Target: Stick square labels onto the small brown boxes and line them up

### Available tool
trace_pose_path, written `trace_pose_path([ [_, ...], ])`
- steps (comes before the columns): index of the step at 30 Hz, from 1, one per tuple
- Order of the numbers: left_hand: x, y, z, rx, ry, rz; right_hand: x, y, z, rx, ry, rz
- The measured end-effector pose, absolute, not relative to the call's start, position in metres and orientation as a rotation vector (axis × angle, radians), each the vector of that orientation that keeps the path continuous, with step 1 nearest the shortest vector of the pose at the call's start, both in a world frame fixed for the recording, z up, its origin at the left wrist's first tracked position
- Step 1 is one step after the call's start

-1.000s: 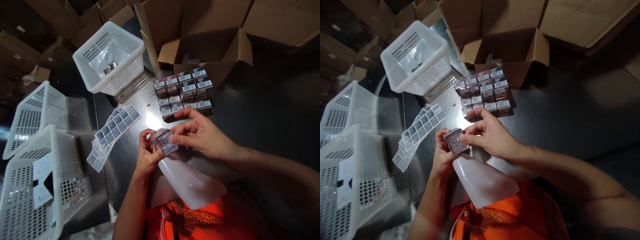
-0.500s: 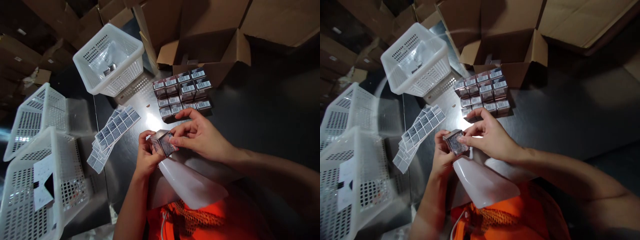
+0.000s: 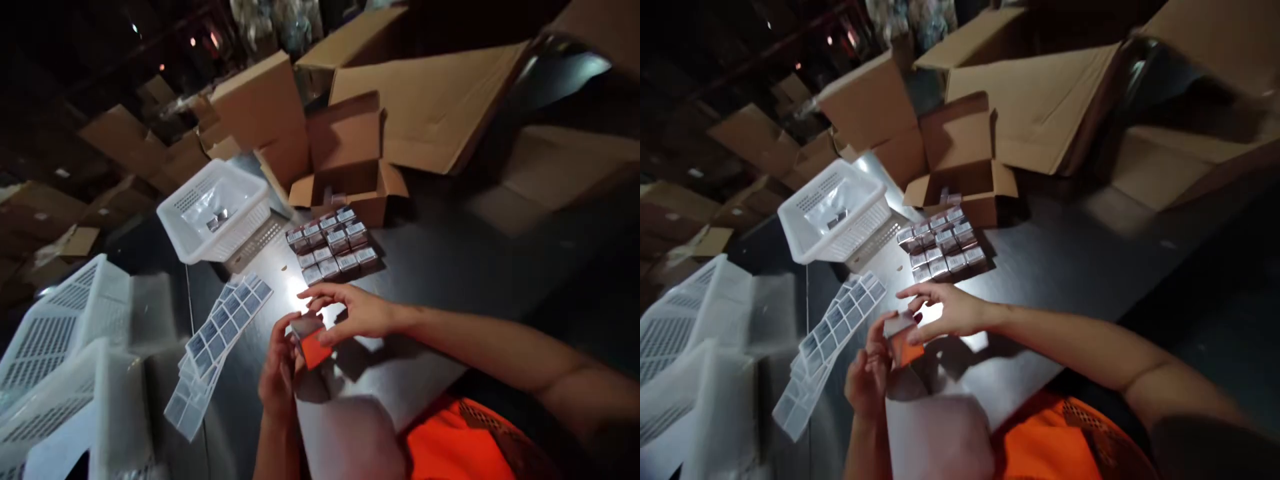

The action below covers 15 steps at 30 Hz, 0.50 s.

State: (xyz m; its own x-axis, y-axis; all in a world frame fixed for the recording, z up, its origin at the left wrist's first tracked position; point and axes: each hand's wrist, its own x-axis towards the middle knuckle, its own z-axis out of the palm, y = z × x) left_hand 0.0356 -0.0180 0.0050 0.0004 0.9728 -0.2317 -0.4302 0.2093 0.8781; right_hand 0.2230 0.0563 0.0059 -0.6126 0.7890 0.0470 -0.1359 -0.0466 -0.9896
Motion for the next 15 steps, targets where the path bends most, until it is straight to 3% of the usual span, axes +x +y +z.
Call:
trace_pose_path([
  [6, 0.049, -0.017, -0.006, 0.776, 1.094, 1.293, 0.229, 0.046, 0.019, -0.762, -1.907, 1.376],
  [10, 0.038, -0.011, -0.012, 0.763, 1.002, 1.276, 0.253, 0.063, 0.053, -0.722, -2.002, 1.088],
  [13, 0.027, -0.007, -0.008, 0.777, 0.973, 1.339, 0.283, 0.115, 0.085, -0.978, -1.902, 0.703],
  [14, 0.026, -0.007, -0.006, 0.78, 0.984, 1.369, 0.293, 0.138, 0.093, -1.218, -1.913, 0.324],
  [15, 0.026, -0.008, -0.003, 0.777, 1.001, 1.389, 0.302, 0.161, 0.098, -1.32, -1.921, 0.196],
])
